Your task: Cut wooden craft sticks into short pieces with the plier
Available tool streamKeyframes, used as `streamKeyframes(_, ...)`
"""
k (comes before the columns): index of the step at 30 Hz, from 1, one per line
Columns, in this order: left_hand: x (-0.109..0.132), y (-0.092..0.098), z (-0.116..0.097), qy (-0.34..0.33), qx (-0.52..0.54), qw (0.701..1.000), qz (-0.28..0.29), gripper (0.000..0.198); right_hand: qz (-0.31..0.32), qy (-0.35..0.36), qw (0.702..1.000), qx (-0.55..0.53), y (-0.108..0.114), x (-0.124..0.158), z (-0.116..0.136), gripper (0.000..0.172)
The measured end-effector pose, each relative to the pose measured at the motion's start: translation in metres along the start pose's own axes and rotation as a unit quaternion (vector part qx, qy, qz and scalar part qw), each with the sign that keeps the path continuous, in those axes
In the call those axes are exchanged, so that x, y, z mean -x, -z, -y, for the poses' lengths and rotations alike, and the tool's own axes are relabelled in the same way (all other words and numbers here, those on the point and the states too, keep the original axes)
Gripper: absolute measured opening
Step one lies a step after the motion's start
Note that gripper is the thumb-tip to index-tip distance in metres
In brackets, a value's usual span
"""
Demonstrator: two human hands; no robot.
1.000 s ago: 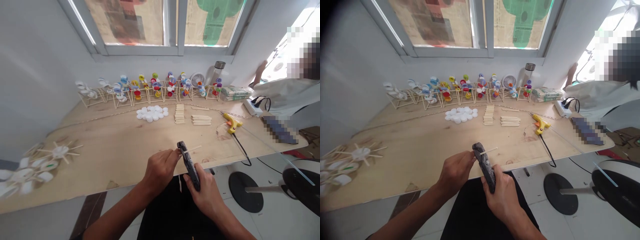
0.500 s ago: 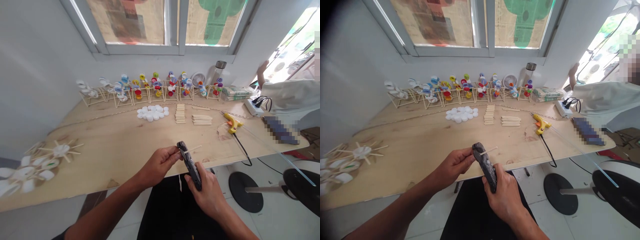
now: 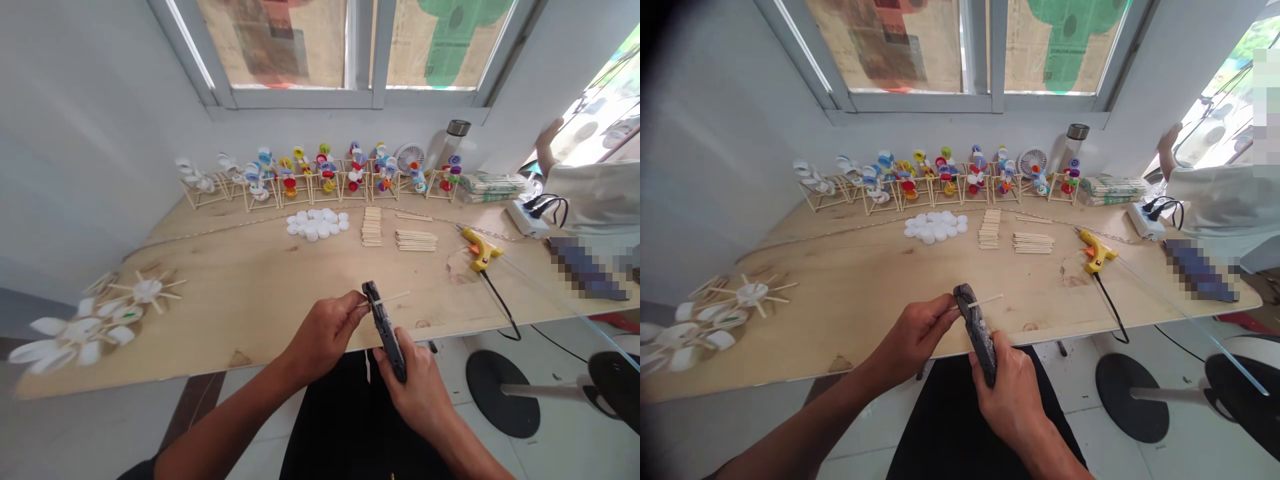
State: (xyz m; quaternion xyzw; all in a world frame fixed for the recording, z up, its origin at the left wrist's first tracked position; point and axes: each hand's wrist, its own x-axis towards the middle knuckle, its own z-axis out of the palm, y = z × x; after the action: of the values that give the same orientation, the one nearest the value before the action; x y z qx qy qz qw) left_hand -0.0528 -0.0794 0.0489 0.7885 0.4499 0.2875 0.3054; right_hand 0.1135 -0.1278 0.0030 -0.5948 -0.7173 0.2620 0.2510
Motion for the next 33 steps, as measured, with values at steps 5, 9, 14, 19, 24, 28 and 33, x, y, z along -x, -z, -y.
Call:
streamKeyframes(5,0.004,-0.016,0.009,-0.071,-0.158,0.979,-0.109,0.021,0.003,-0.004,1.000,-0.028,-0.003,-0.003,0.000,0.019)
streamKeyframes(9,0.006,-0.024,0.019,-0.121,-0.297,0.930,-0.179,0.019,0.021,-0.011,0.999,-0.049,-0.005,-0.004,0.002,0.016)
streamKeyframes(14,0.003,-0.024,0.027,-0.129,-0.286,0.935,-0.164,0.022,0.035,-0.022,0.998,-0.040,0.000,-0.005,0.005,0.019)
streamKeyframes(19,0.001,-0.013,0.016,-0.073,-0.104,0.989,-0.070,0.023,0.034,-0.017,0.999,-0.030,0.007,-0.003,0.005,0.016)
streamKeyframes(24,-0.003,0.002,0.006,0.028,0.082,0.996,0.014,0.027,0.035,-0.022,0.999,-0.022,0.008,-0.002,0.005,0.016)
streamKeyframes(28,-0.007,0.008,0.006,0.097,0.253,0.959,0.084,0.032,0.037,-0.014,0.999,-0.016,0.011,-0.002,0.006,0.011)
streamKeyframes(33,-0.011,0.011,0.009,0.114,0.313,0.936,0.117,0.033,0.042,-0.011,0.999,-0.020,0.011,-0.003,0.006,0.011)
